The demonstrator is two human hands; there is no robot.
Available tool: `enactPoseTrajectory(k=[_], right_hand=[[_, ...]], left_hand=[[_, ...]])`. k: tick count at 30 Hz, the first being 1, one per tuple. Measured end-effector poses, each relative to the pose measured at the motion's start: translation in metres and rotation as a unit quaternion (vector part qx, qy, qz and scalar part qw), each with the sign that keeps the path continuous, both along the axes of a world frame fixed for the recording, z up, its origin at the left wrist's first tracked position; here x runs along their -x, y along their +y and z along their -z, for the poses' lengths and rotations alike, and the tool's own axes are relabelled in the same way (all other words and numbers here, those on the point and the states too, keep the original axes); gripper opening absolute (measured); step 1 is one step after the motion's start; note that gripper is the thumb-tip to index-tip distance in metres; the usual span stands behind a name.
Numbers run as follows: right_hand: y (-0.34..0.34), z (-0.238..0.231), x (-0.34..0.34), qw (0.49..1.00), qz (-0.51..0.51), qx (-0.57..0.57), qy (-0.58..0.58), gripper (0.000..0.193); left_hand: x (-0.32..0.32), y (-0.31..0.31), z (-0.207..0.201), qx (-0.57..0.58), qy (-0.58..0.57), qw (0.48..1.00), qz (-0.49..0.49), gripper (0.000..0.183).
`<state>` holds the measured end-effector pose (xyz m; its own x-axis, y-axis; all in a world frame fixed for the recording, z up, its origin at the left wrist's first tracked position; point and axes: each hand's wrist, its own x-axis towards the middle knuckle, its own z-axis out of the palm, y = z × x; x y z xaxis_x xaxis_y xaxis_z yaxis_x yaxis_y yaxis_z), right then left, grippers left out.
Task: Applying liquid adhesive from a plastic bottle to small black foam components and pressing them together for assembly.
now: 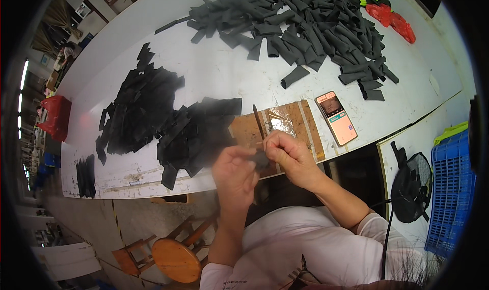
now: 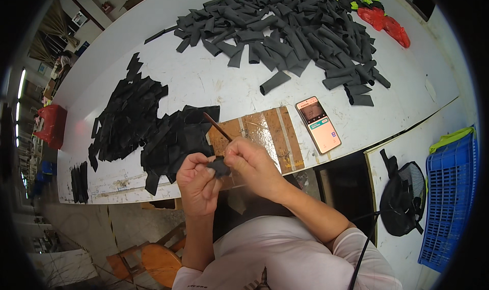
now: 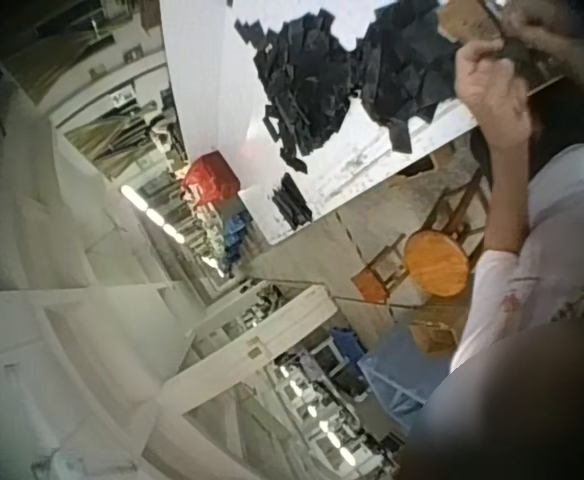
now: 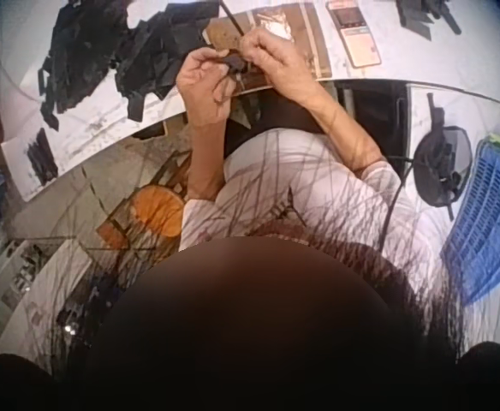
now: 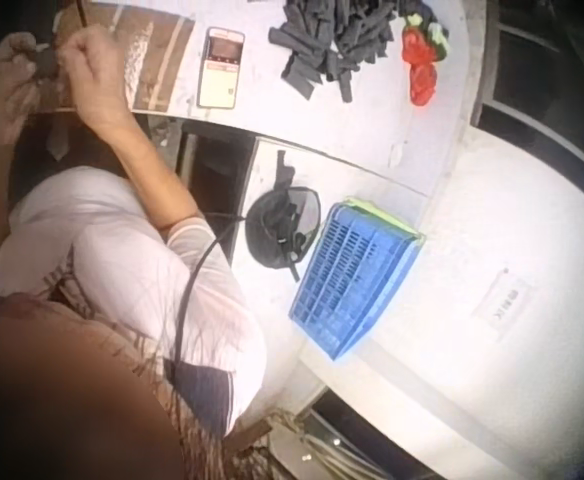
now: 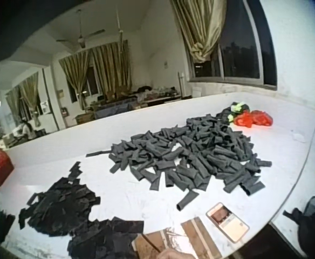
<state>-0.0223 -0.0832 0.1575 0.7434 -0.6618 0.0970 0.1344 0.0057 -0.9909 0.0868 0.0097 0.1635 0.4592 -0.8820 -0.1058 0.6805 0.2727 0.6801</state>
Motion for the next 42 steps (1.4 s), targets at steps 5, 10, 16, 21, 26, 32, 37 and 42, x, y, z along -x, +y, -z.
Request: enactPoseTrajectory(k=[5, 10, 16, 21, 26, 32, 37, 42], right_hand=[[0.000, -0.039, 0.006, 0.991, -0.092, -0.096, -0.025, 0.012], [-0.029, -0.085, -0.013, 0.997, -0.068, 0.031, -0.029, 0.018], [-0.077, -0.013, -0.029, 0.976, -0.149, -0.156, 0.029, 0.023], [-0.078, 0.000, -0.028, 0.980, -0.136, -0.128, 0.062, 0.023], [-0.082, -0.008, -0.031, 0.969, -0.215, -0.122, -0.027, 0.022], [-0.080, 0.029, -0.027, 0.973, -0.178, -0.139, 0.046, 0.020], [-0.076, -0.001, -0.015, 0.987, -0.006, 0.133, 0.095, 0.019], [-0.059, -0.055, -0.015, 0.861, 0.027, 0.493, 0.121, 0.033]], left_hand=[[-0.005, 0.006, -0.004, 0.108, 0.215, 0.959, 0.150, 0.022], [-0.017, -0.027, -0.060, 0.251, 0.302, 0.882, 0.261, 0.030], [-0.046, -0.052, 0.002, 0.031, 0.364, 0.915, 0.169, 0.028], [-0.033, -0.052, 0.018, 0.044, 0.296, 0.944, 0.136, 0.023], [-0.032, -0.045, 0.005, 0.107, 0.188, 0.965, 0.148, 0.035], [-0.019, -0.046, 0.004, -0.101, -0.303, 0.946, -0.048, 0.034], [-0.030, -0.055, -0.006, 0.012, -0.515, 0.852, -0.088, 0.026], [-0.016, -0.051, -0.013, 0.118, -0.195, 0.959, -0.166, 0.009]])
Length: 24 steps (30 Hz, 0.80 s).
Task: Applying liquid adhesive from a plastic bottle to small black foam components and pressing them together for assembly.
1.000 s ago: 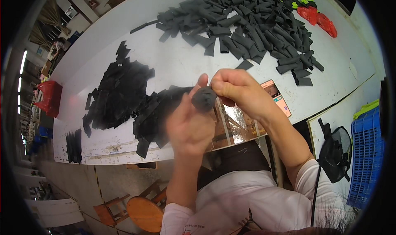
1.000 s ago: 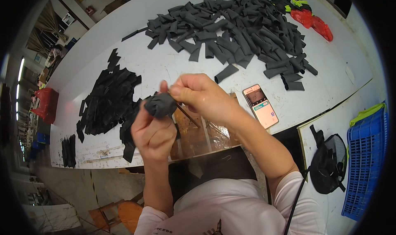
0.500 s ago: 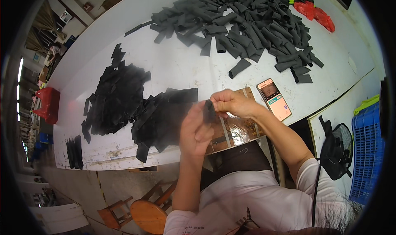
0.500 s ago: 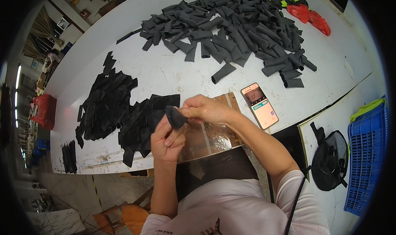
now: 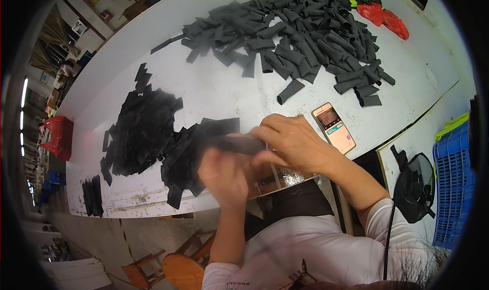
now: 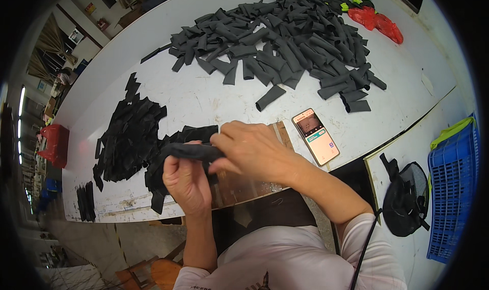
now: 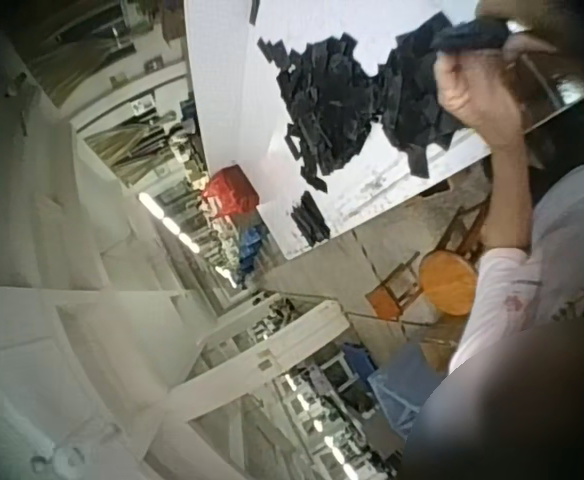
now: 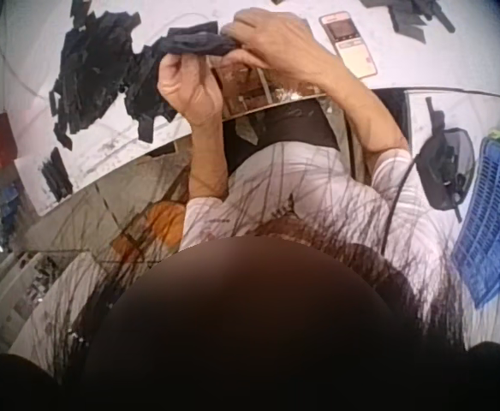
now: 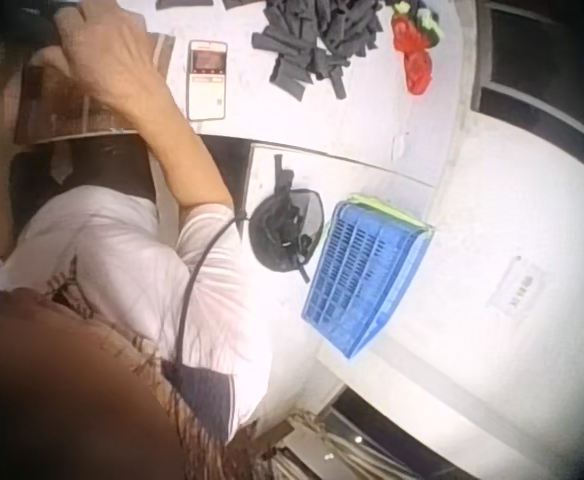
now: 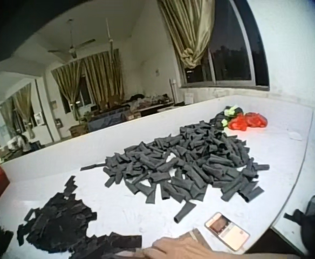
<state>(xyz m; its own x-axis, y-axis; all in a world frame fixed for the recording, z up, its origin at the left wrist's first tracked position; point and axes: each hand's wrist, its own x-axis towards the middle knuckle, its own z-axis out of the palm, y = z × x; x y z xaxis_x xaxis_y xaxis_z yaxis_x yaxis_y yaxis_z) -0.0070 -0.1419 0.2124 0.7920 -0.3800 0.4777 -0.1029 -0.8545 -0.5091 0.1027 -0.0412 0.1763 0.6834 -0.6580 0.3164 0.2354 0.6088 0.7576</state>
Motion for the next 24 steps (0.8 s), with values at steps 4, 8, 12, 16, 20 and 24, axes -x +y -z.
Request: enactPoseTrajectory(k=[4, 8, 12, 16, 20, 24], right_hand=[[-0.004, 0.031, 0.000, 0.998, -0.024, -0.017, 0.056, 0.020], [-0.007, 0.048, 0.001, 0.996, -0.039, -0.081, 0.028, 0.010], [-0.017, 0.035, 0.004, 0.990, -0.100, -0.061, -0.073, 0.017], [-0.010, 0.069, 0.006, 0.985, -0.067, -0.160, -0.003, 0.022], [-0.019, 0.054, 0.003, 0.990, -0.059, -0.122, 0.033, 0.021], [-0.018, 0.028, 0.003, 0.988, -0.065, -0.124, 0.063, 0.026]], left_hand=[[-0.005, 0.005, 0.033, -0.050, 0.017, 0.999, 0.003, 0.014], [-0.003, -0.005, 0.010, -0.071, 0.036, 0.988, 0.132, 0.019], [-0.009, -0.013, -0.024, -0.213, -0.154, 0.956, 0.128, 0.015], [-0.006, -0.018, -0.009, -0.284, -0.310, 0.903, 0.093, 0.017], [0.002, -0.018, -0.015, -0.184, -0.305, 0.934, 0.021, 0.017], [-0.001, -0.009, -0.010, -0.076, -0.175, 0.981, 0.025, 0.016]])
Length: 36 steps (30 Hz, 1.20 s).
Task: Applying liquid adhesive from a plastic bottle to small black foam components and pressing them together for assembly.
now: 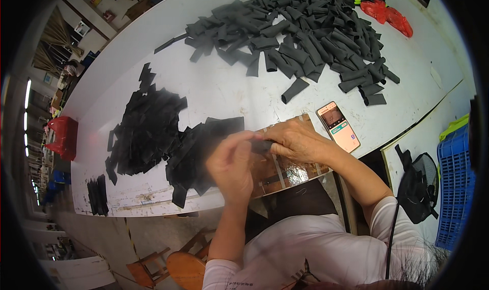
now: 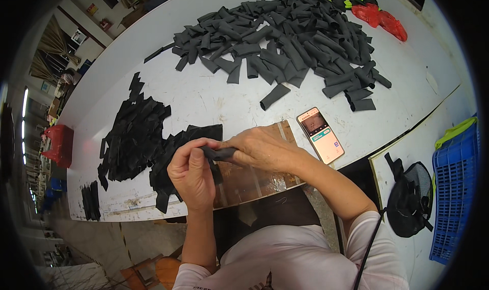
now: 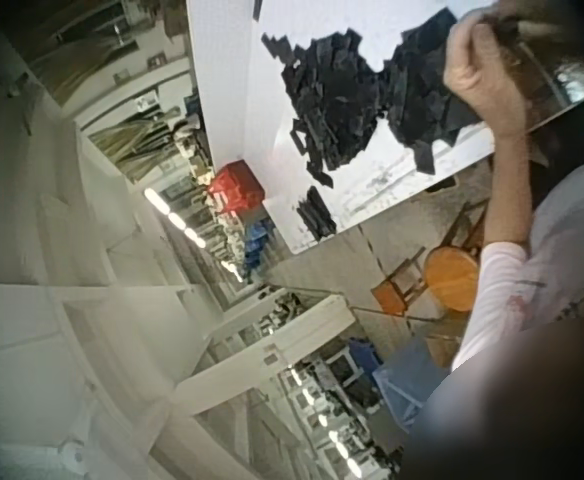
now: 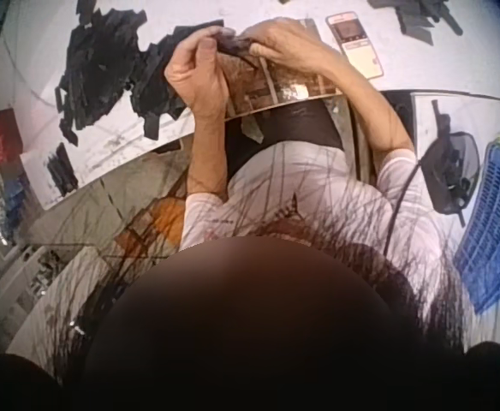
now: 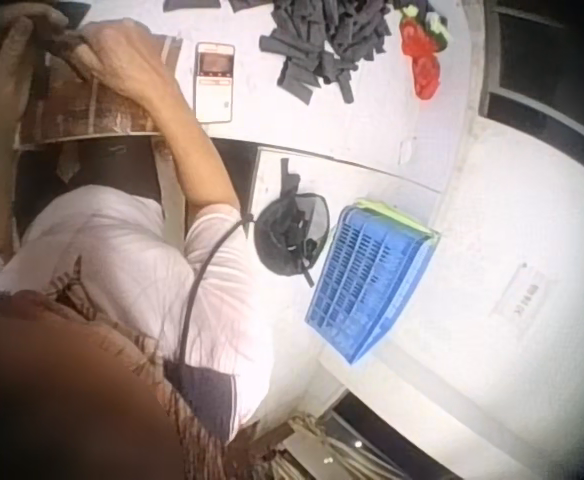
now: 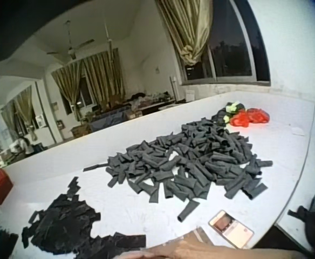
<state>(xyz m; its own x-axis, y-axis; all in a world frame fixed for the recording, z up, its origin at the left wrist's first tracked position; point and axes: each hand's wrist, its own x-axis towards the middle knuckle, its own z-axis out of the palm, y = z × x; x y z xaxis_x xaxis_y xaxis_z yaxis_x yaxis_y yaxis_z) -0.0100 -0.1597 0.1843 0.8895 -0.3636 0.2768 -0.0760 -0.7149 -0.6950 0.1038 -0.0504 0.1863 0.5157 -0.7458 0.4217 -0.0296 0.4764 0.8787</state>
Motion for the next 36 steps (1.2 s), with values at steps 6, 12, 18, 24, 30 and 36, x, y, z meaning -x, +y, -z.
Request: enactPoseTrajectory(k=[6, 12, 18, 24, 30, 36], right_hand=[[0.006, 0.011, -0.002, 0.998, -0.001, 0.029, 0.063, 0.017], [0.010, 0.026, -0.004, 0.998, 0.010, 0.011, 0.059, 0.018], [0.009, 0.000, 0.002, 1.000, 0.024, 0.017, 0.003, 0.031], [0.012, 0.026, 0.002, 0.996, 0.050, 0.053, 0.047, 0.022], [0.011, 0.022, 0.000, 0.999, 0.049, 0.001, 0.022, 0.010], [-0.015, -0.052, -0.015, 0.994, -0.081, 0.001, -0.079, 0.009]], left_hand=[[0.001, 0.004, 0.002, 0.063, 0.187, 0.979, -0.060, 0.016], [0.009, 0.004, 0.000, 0.056, 0.145, 0.987, -0.036, 0.017], [-0.003, -0.003, 0.001, -0.023, 0.125, 0.989, 0.070, 0.020], [0.005, -0.007, -0.003, -0.159, -0.057, 0.986, -0.003, 0.008], [0.004, -0.003, -0.002, -0.097, -0.016, 0.995, 0.013, 0.016], [-0.024, 0.005, -0.013, 0.086, 0.089, 0.985, -0.119, 0.020]])
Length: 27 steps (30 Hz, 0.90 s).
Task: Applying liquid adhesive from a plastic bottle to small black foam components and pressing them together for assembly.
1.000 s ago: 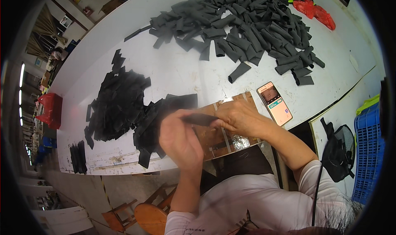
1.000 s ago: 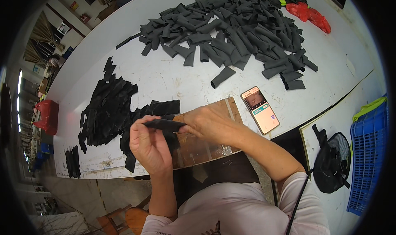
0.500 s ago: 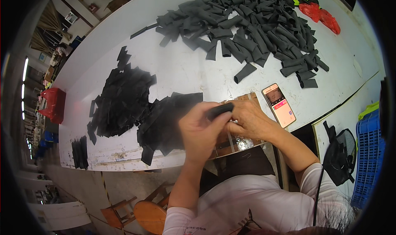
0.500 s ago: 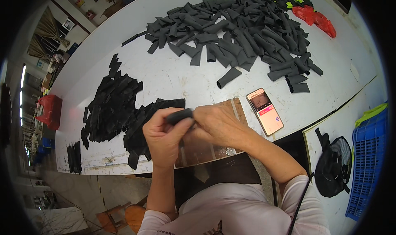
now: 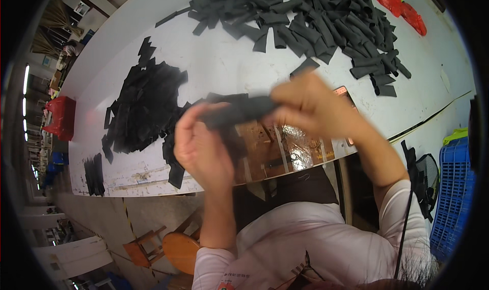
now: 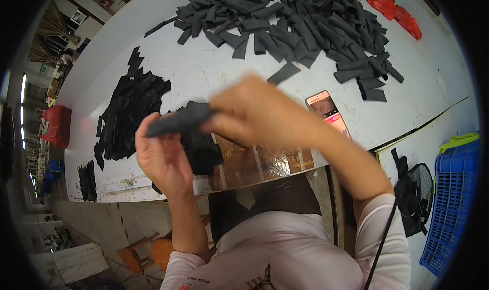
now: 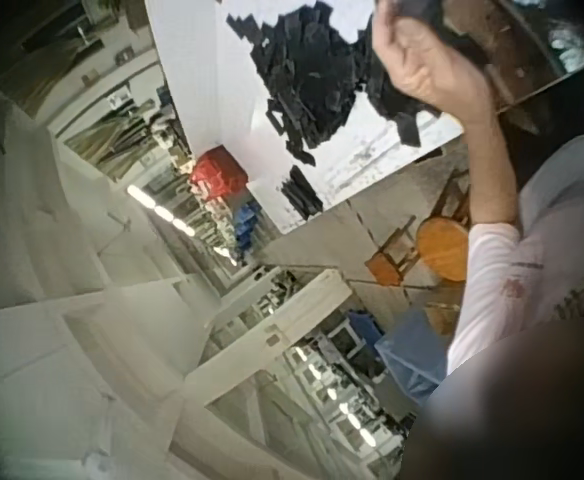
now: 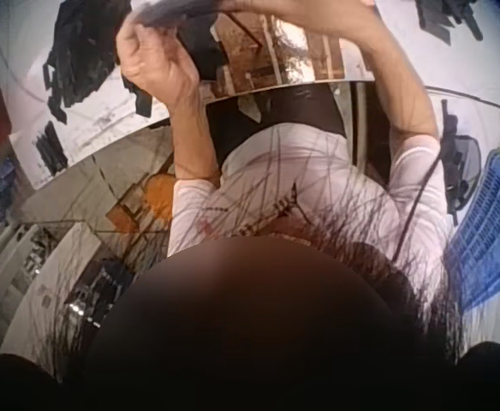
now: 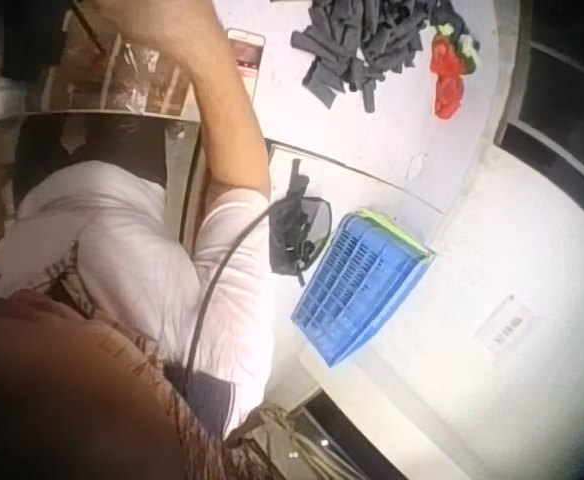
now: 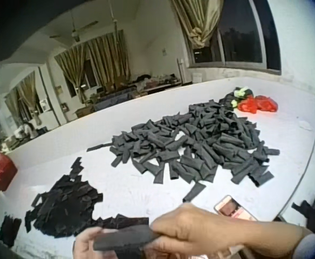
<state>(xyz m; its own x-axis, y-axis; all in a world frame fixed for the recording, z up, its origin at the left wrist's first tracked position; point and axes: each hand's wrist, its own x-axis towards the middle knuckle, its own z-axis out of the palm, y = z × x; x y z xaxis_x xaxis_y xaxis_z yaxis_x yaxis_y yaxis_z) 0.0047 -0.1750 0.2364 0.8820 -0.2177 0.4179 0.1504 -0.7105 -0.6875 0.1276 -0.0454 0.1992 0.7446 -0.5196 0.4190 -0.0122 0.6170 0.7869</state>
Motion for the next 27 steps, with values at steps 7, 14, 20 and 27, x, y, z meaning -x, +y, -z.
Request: enactPoseTrajectory(k=[7, 14, 20, 27], right_hand=[[-0.159, 0.035, -0.007, 0.927, 0.342, -0.147, 0.046, 0.043], [-0.017, 0.075, 0.031, 0.922, 0.244, -0.301, 0.029, 0.033], [0.064, 0.069, 0.039, 0.960, 0.059, -0.231, 0.150, 0.014], [0.100, 0.065, 0.018, 0.982, 0.145, -0.096, 0.078, 0.032]], left_hand=[[-0.040, 0.004, 0.087, -0.427, -0.237, 0.865, -0.117, 0.023], [-0.068, 0.003, 0.132, -0.598, -0.338, 0.688, -0.236, 0.021], [-0.072, 0.007, 0.097, -0.272, -0.063, 0.954, -0.107, 0.013], [-0.045, 0.026, 0.021, -0.122, 0.215, 0.965, 0.088, 0.025]])
